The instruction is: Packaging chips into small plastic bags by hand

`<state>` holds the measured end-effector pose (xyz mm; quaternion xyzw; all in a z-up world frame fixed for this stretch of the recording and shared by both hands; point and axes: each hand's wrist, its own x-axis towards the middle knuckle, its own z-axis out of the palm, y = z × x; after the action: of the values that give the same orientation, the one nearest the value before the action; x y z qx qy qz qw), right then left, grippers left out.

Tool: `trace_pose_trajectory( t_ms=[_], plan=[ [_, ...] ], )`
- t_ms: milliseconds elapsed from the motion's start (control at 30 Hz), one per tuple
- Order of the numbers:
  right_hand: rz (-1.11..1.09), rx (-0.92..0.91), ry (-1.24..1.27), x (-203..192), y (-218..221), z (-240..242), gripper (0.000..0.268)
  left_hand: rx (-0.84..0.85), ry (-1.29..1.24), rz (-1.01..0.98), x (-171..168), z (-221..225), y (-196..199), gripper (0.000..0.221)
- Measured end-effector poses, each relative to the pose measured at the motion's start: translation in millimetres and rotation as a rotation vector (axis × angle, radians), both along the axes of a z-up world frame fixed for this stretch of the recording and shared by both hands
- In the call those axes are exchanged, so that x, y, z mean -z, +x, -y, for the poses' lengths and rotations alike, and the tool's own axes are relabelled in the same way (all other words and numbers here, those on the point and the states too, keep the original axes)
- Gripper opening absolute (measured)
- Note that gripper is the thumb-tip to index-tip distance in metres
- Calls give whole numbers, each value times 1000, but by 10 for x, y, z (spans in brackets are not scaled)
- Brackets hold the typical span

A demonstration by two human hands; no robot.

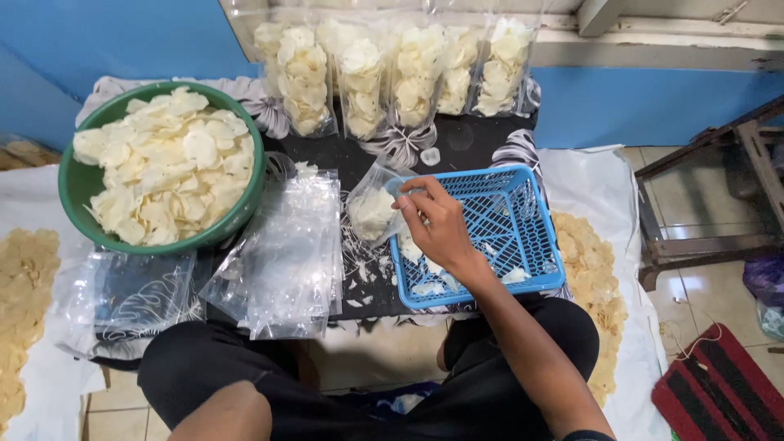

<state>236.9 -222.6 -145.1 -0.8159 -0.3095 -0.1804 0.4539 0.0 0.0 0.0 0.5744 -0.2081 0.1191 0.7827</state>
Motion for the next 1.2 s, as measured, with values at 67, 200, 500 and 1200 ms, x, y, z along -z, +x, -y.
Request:
trace_pose_trajectory(
  t_ms=[67,200,500,1200],
  plan=[
    [-6,-14,10,-2,-10,-2,30,21,-42,13,156,-73,141,71],
    [-55,0,52,21,65,12,19,83,-123,45,162,-132,620,75],
    [-227,-114,192,146,106,106,26,-135,879,-196,1235,166,1966,131],
    [-735,116,-1114,1076,34,985,86,-346,763,-217,1792,250,1945,90]
  ],
)
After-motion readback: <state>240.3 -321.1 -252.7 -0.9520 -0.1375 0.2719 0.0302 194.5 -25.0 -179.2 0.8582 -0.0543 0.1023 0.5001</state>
